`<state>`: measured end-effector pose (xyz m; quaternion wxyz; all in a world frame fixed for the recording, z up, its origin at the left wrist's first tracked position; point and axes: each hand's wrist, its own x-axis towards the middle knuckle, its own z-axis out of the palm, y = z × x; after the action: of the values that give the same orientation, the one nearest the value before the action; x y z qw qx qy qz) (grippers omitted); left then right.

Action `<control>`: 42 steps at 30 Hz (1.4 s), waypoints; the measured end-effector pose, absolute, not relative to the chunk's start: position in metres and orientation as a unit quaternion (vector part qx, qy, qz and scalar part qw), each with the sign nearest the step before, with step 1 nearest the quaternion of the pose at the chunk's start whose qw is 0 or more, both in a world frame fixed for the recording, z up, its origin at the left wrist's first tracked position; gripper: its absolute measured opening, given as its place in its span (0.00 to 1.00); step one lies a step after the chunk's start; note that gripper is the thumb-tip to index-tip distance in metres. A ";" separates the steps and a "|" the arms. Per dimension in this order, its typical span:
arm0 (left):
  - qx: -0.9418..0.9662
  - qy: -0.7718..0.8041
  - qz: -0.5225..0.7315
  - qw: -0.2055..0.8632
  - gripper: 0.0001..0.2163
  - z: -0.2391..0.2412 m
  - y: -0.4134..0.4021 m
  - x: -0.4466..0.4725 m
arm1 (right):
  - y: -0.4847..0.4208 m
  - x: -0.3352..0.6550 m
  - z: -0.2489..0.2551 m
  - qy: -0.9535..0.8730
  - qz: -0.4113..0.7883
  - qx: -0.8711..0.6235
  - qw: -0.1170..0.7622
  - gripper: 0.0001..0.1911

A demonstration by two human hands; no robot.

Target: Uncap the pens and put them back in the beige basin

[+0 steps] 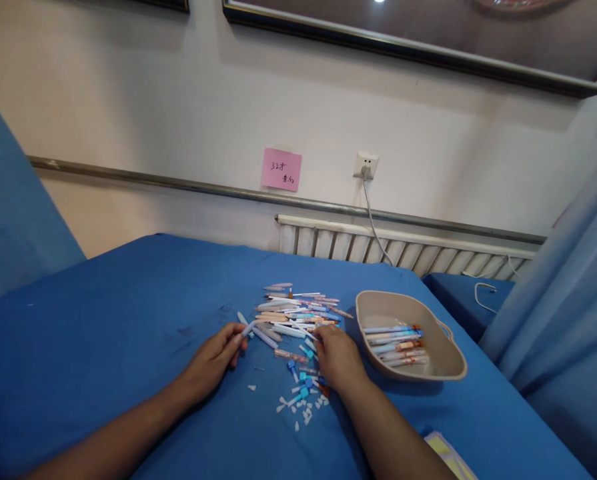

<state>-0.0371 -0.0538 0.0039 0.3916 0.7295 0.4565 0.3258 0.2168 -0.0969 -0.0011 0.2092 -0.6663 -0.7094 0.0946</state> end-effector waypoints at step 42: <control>0.273 0.288 0.345 0.850 0.06 0.015 -0.063 -0.035 | -0.133 0.160 -0.007 -0.674 0.315 -0.563 0.361 0.12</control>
<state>-0.0352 -0.0626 0.0150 0.8504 0.2729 0.2882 0.3453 0.1599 -0.1330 -0.0065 0.3607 -0.5632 -0.6737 0.3145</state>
